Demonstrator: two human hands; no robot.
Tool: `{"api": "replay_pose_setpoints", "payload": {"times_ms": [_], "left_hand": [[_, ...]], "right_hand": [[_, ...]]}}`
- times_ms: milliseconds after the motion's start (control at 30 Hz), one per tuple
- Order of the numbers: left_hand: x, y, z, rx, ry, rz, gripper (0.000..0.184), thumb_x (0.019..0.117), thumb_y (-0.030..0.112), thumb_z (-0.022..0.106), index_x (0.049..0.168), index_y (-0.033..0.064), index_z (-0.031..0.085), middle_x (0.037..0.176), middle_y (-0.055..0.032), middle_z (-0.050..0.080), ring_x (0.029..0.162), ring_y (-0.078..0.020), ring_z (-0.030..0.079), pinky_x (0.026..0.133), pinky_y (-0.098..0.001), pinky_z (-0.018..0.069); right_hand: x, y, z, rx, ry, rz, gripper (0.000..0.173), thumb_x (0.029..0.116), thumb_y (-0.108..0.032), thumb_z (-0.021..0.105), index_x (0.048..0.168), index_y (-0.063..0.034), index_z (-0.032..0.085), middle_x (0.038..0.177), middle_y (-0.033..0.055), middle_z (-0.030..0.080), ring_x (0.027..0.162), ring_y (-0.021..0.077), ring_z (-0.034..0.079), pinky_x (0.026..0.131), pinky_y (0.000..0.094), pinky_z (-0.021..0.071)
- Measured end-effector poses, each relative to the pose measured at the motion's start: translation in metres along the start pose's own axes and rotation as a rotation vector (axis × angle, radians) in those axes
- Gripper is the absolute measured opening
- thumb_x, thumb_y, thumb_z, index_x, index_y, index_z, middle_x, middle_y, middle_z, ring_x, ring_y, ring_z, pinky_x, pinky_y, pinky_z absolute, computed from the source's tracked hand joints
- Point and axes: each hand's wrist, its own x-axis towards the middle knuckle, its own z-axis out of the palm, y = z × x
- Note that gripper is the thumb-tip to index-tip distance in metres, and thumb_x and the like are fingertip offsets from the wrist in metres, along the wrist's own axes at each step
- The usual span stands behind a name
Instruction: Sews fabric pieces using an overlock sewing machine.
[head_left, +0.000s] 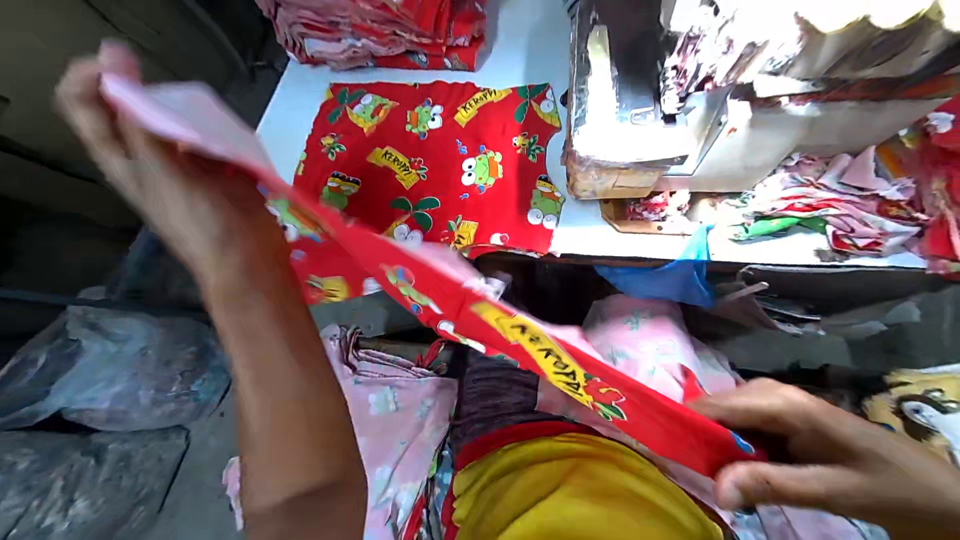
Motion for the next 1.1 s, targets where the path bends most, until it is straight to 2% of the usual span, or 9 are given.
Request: {"api": "replay_pose_setpoints", "payload": {"times_ms": [133,300,400,500,733,833,967,1067,1100], "left_hand": [[0.047,0.003,0.141,0.118,-0.267,-0.098,0.021,0.1087,0.014,0.042,0.121,0.0044,0.055,0.101,0.0026,0.061,0.088,0.0004,0.060,0.080,-0.0214,0.0526],[0.017,-0.025,0.266,0.242,-0.860,-0.077,0.069,0.0961,0.017,0.069,0.154,0.0034,0.035,0.159,-0.0193,0.038,0.143,-0.0261,0.045,0.114,-0.0395,0.0444],[-0.023,-0.026,0.266,0.585,-0.997,0.113,0.062,0.1073,0.031,0.047,0.161,0.0054,0.030,0.169,-0.0159,0.024,0.156,-0.0347,0.022,0.124,-0.0557,0.0207],[-0.054,0.001,0.238,0.776,-1.035,0.236,0.055,0.1095,0.030,0.030,0.162,0.0131,0.035,0.171,-0.0022,0.023,0.159,-0.0293,0.013,0.123,-0.0671,0.0080],[-0.026,-0.004,0.287,0.912,-1.106,0.303,0.051,0.1086,0.030,0.028,0.144,0.0088,0.058,0.162,-0.0124,0.041,0.156,-0.0372,0.022,0.118,-0.0732,0.0071],[-0.023,-0.007,0.312,0.999,-0.983,0.226,0.054,0.1072,0.025,0.035,0.157,0.0046,0.040,0.168,-0.0210,0.022,0.157,-0.0401,0.014,0.118,-0.0723,0.0048],[-0.026,0.002,0.317,0.911,-0.639,0.191,0.053,0.0960,0.015,0.055,0.148,0.0038,0.051,0.150,-0.0298,0.043,0.136,-0.0480,0.044,0.106,-0.0610,0.0371],[-0.049,0.019,0.280,0.768,-0.704,0.197,0.036,0.1053,0.018,0.047,0.137,0.0023,0.054,0.118,-0.0217,0.065,0.110,-0.0375,0.064,0.092,-0.0539,0.0511],[-0.062,0.026,0.261,0.725,-0.767,0.224,0.037,0.1079,0.020,0.045,0.141,0.0044,0.051,0.123,-0.0178,0.065,0.114,-0.0346,0.063,0.095,-0.0523,0.0503]], "right_hand": [[-0.041,0.018,0.001,0.028,0.178,0.098,0.028,0.0999,-0.031,0.066,0.093,-0.0037,0.066,0.087,-0.0001,0.065,0.081,-0.0039,0.060,0.071,0.0121,0.0494],[-0.089,0.065,0.037,0.013,0.372,0.428,0.033,0.0953,-0.030,0.071,0.087,0.0013,0.068,0.099,0.0098,0.067,0.096,0.0118,0.064,0.085,0.0293,0.0540],[-0.107,0.079,0.060,-0.073,0.402,0.669,0.037,0.0941,-0.026,0.072,0.089,0.0102,0.065,0.099,0.0254,0.066,0.093,0.0352,0.065,0.084,0.0512,0.0532],[-0.116,0.090,0.072,-0.143,0.462,0.840,0.041,0.0949,-0.029,0.071,0.090,0.0117,0.065,0.096,0.0275,0.065,0.088,0.0396,0.064,0.079,0.0556,0.0530],[-0.110,0.102,0.047,-0.369,0.555,0.986,0.035,0.0997,-0.024,0.064,0.122,0.0032,0.066,0.109,0.0248,0.068,0.093,0.0422,0.068,0.080,0.0623,0.0543],[-0.114,0.109,0.041,-0.454,0.583,0.963,0.034,0.1000,-0.024,0.064,0.124,-0.0005,0.068,0.110,0.0233,0.069,0.095,0.0423,0.069,0.080,0.0633,0.0539],[-0.113,0.111,0.041,-0.571,0.610,0.836,0.029,0.0976,-0.020,0.067,0.121,-0.0029,0.071,0.106,0.0206,0.069,0.088,0.0402,0.069,0.074,0.0612,0.0557],[-0.110,0.111,0.041,-0.630,0.614,0.744,0.026,0.0961,-0.018,0.068,0.118,-0.0041,0.072,0.104,0.0183,0.069,0.085,0.0365,0.070,0.072,0.0564,0.0585],[-0.109,0.114,0.041,-0.653,0.612,0.714,0.026,0.0956,-0.018,0.068,0.117,-0.0045,0.072,0.104,0.0173,0.070,0.084,0.0352,0.071,0.071,0.0544,0.0591]]}}
